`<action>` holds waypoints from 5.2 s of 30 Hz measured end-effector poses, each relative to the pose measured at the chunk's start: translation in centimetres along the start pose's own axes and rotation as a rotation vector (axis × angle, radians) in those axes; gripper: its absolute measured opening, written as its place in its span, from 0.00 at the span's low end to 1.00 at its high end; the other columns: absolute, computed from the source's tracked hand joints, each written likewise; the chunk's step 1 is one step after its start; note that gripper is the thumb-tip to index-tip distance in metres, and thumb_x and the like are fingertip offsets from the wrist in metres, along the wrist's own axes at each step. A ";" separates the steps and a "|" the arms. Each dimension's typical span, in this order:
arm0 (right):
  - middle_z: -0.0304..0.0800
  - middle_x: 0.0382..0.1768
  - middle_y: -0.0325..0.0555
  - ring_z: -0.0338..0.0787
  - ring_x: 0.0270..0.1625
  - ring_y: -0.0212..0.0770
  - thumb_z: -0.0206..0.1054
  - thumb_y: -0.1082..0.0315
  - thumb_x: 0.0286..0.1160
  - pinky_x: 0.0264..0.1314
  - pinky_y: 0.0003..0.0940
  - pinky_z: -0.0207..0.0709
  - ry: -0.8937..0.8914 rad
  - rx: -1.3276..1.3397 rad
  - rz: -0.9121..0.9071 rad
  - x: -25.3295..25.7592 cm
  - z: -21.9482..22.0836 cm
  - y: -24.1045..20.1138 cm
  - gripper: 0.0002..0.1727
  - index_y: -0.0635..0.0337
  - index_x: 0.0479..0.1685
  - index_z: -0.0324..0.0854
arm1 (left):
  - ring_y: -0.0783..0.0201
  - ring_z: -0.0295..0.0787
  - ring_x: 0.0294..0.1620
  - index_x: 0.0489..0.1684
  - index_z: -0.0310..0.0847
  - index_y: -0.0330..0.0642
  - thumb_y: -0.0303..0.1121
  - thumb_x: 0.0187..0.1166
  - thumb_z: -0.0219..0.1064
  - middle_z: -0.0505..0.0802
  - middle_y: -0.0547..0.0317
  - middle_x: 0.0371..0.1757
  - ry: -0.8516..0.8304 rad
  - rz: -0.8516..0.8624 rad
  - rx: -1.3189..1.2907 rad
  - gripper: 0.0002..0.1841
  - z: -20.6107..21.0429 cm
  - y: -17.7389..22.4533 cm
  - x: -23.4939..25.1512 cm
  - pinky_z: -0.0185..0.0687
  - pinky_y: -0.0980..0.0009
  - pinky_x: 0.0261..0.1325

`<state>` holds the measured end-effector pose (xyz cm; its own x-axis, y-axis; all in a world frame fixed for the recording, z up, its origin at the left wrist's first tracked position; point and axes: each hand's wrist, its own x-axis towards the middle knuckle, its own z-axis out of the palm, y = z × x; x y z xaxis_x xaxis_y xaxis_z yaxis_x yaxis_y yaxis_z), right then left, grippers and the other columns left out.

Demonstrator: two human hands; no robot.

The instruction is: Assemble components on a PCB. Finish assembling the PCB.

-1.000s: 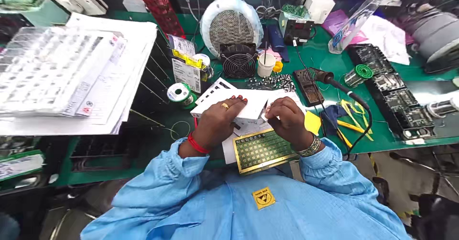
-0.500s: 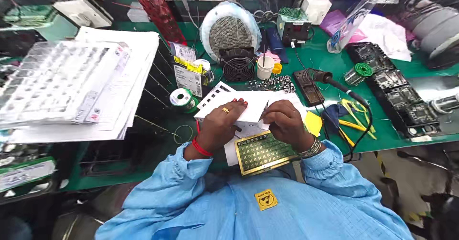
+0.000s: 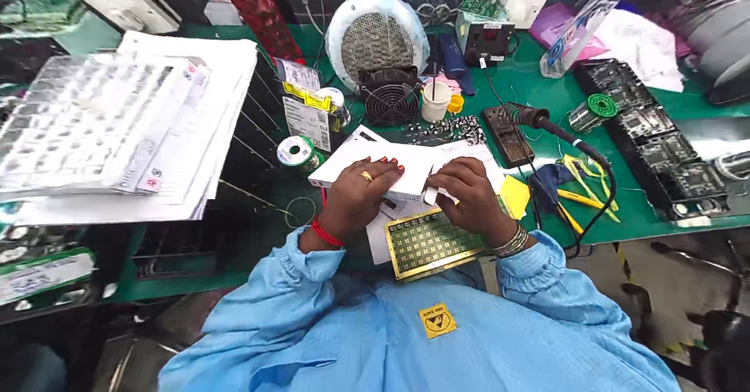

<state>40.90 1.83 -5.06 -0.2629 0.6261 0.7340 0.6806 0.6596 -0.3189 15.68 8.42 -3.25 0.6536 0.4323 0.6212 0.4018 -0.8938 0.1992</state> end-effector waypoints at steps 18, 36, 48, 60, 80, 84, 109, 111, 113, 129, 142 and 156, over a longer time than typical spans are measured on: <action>0.86 0.35 0.45 0.84 0.51 0.44 0.64 0.72 0.72 0.64 0.37 0.73 0.303 0.008 -0.171 4.7 1.2 -1.0 0.05 0.54 0.29 0.81 | 0.55 0.89 0.68 0.54 0.89 0.34 0.27 0.83 0.59 0.95 0.43 0.56 0.211 0.000 -0.195 0.13 -0.6 -0.8 0.5 0.78 0.62 0.75; 0.89 0.43 0.38 0.90 0.42 0.29 0.63 0.76 0.81 0.48 0.30 0.87 0.150 0.914 1.043 5.8 -2.3 1.8 0.12 0.59 0.59 0.74 | 0.31 0.89 0.51 0.59 0.87 0.37 0.51 0.77 0.72 0.92 0.32 0.48 -0.329 -0.616 0.031 0.25 -8.7 -4.0 8.3 0.74 0.26 0.54; 0.91 0.42 0.43 0.92 0.40 0.33 0.62 0.65 0.86 0.44 0.31 0.87 0.068 0.926 1.398 3.8 1.7 2.8 0.13 0.61 0.62 0.77 | 0.64 0.90 0.46 0.78 0.68 0.37 0.38 0.89 0.59 0.90 0.48 0.54 0.081 -1.227 -0.751 0.22 0.3 -2.7 0.3 0.87 0.62 0.53; 0.88 0.38 0.42 0.88 0.34 0.32 0.65 0.69 0.83 0.39 0.29 0.85 0.150 0.884 1.404 4.0 2.1 3.4 0.09 0.62 0.55 0.79 | 0.71 0.89 0.42 0.75 0.70 0.40 0.35 0.88 0.60 0.90 0.55 0.50 0.045 -1.259 -0.770 0.20 0.1 -3.7 -0.5 0.86 0.70 0.49; 0.85 0.29 0.40 0.88 0.29 0.30 0.71 0.77 0.74 0.37 0.27 0.86 -0.153 0.818 1.272 1.2 1.3 0.3 0.09 0.66 0.47 0.76 | 0.74 0.89 0.40 0.69 0.73 0.37 0.36 0.87 0.63 0.90 0.58 0.47 0.122 -1.295 -0.714 0.18 0.0 -3.6 -1.5 0.86 0.73 0.47; 0.83 0.26 0.41 0.84 0.26 0.31 0.76 0.77 0.69 0.34 0.28 0.83 -0.114 0.702 1.322 1.0 2.0 0.4 0.12 0.66 0.42 0.76 | 0.74 0.88 0.40 0.70 0.73 0.37 0.36 0.86 0.64 0.89 0.56 0.48 0.114 -1.320 -0.701 0.19 0.0 -3.5 -1.1 0.86 0.72 0.49; 0.84 0.35 0.49 0.81 0.29 0.36 0.83 0.73 0.59 0.38 0.36 0.82 -0.047 0.535 1.309 1.9 1.6 -0.2 0.42 0.67 0.78 0.67 | 0.73 0.87 0.39 0.69 0.74 0.38 0.38 0.85 0.65 0.89 0.57 0.47 0.092 -1.328 -0.677 0.20 0.0 -3.2 -1.3 0.85 0.70 0.48; 0.89 0.36 0.45 0.90 0.33 0.33 0.72 0.71 0.76 0.41 0.32 0.88 0.114 0.777 1.312 2.0 1.5 -0.3 0.24 0.65 0.69 0.73 | 0.72 0.88 0.40 0.70 0.74 0.38 0.38 0.86 0.64 0.89 0.56 0.47 0.100 -1.324 -0.684 0.20 0.1 -3.2 -1.2 0.85 0.70 0.49; 0.91 0.38 0.36 0.91 0.37 0.29 0.52 0.61 0.92 0.43 0.28 0.87 0.187 1.018 1.260 1.3 1.4 0.2 0.12 0.56 0.60 0.76 | 0.72 0.88 0.40 0.69 0.74 0.37 0.38 0.86 0.64 0.90 0.55 0.47 0.111 -1.318 -0.691 0.19 0.2 -3.3 -1.3 0.85 0.70 0.49; 0.92 0.50 0.65 0.93 0.51 0.64 0.66 0.81 0.68 0.45 0.55 0.87 -0.206 -0.339 0.652 3.8 4.8 -4.4 0.15 0.69 0.52 0.90 | 0.69 0.87 0.57 0.78 0.65 0.29 0.36 0.86 0.62 0.85 0.42 0.65 0.062 -1.193 -0.653 0.27 0.8 -2.2 -1.5 0.83 0.67 0.63; 0.86 0.37 0.42 0.85 0.36 0.31 0.50 0.73 0.89 0.42 0.32 0.82 0.162 1.020 1.341 2.0 1.8 0.7 0.13 0.69 0.60 0.76 | 0.79 0.85 0.48 0.75 0.67 0.31 0.38 0.88 0.60 0.86 0.53 0.57 0.057 -1.180 -0.697 0.24 0.1 -3.4 -2.3 0.83 0.75 0.56; 0.92 0.35 0.49 0.90 0.37 0.39 0.70 0.73 0.73 0.47 0.44 0.85 -0.208 0.295 1.215 1.8 2.0 1.2 0.06 0.67 0.42 0.88 | 0.67 0.84 0.44 0.71 0.74 0.31 0.43 0.95 0.44 0.88 0.46 0.51 0.078 -1.247 -0.640 0.24 0.0 -3.8 -2.2 0.80 0.65 0.50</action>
<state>39.85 4.57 -5.36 0.3021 0.9268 -0.2232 0.3875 -0.3334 -0.8595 12.70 10.86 -5.35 0.0429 0.9823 -0.1823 0.3120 0.1602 0.9365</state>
